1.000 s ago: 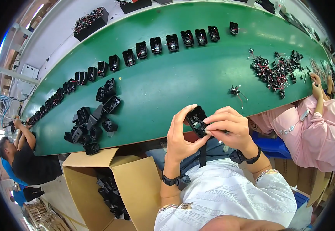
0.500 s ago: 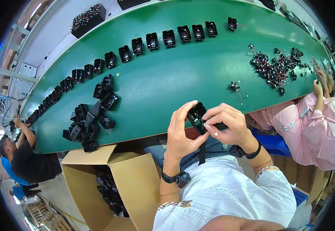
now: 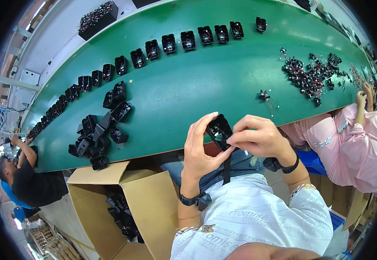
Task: Assembling small black plastic components on an industrial production line.
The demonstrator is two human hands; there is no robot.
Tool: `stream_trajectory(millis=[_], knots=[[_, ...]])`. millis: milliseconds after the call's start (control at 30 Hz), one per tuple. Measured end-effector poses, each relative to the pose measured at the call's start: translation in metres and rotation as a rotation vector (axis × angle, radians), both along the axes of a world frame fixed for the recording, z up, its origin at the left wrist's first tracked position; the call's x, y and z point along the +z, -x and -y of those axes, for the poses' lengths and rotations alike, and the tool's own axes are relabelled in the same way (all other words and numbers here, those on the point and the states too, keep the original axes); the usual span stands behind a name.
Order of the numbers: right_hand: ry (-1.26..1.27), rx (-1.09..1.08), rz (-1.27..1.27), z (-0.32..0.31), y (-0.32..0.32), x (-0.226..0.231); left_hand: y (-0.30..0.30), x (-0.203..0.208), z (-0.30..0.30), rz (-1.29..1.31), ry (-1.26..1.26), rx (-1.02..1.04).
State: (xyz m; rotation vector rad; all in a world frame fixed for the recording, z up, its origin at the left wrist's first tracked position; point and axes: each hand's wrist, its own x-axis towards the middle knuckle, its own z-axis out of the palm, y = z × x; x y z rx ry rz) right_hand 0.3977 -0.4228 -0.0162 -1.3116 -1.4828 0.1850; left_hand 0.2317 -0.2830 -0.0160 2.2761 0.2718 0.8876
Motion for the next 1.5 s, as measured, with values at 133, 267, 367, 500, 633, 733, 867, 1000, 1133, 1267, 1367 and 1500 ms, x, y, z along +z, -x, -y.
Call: stream_trajectory(millis=[133, 267, 367, 500, 633, 733, 867, 1000, 1133, 1267, 1367, 1500], knots=[[-0.049, 0.095, 0.220, 0.000, -0.015, 0.005, 0.002, 0.008, -0.001, -0.059, 0.038, -0.041], [-0.158, 0.121, 0.270, -0.008, -0.015, 0.013, 0.005, 0.006, -0.001, -0.051, 0.106, -0.059], [-0.207, 0.046, 0.201, -0.008, -0.008, 0.005, 0.005, 0.005, -0.001, -0.027, 0.093, -0.043], [-0.221, -0.004, 0.141, -0.007, 0.006, 0.000, 0.004, 0.008, 0.000, -0.021, 0.044, -0.048], [-0.175, -0.153, 0.089, -0.008, 0.021, -0.006, 0.004, 0.006, -0.002, -0.016, -0.030, -0.024], [-0.151, -0.254, 0.032, -0.005, 0.031, -0.008, 0.001, 0.006, -0.001, 0.008, -0.082, 0.005], [-0.127, -0.391, -0.016, -0.006, 0.042, -0.013, -0.005, 0.001, 0.002, 0.055, -0.176, 0.069], [-0.133, -0.436, 0.026, -0.010, 0.039, -0.017, -0.005, -0.001, 0.008, 0.059, -0.177, 0.099], [-0.121, -0.375, 0.044, -0.010, 0.037, -0.019, -0.004, -0.004, 0.005, 0.042, -0.191, 0.126], [-0.023, -0.331, -0.199, -0.007, 0.043, -0.021, -0.006, -0.004, 0.005, 0.049, -0.182, 0.094], [0.078, -0.297, -0.487, -0.009, 0.052, -0.016, -0.007, -0.005, 0.001, 0.077, -0.139, 0.075], [0.089, -0.280, -0.547, -0.006, 0.053, -0.022, -0.005, -0.014, 0.004, 0.064, -0.014, 0.048]])
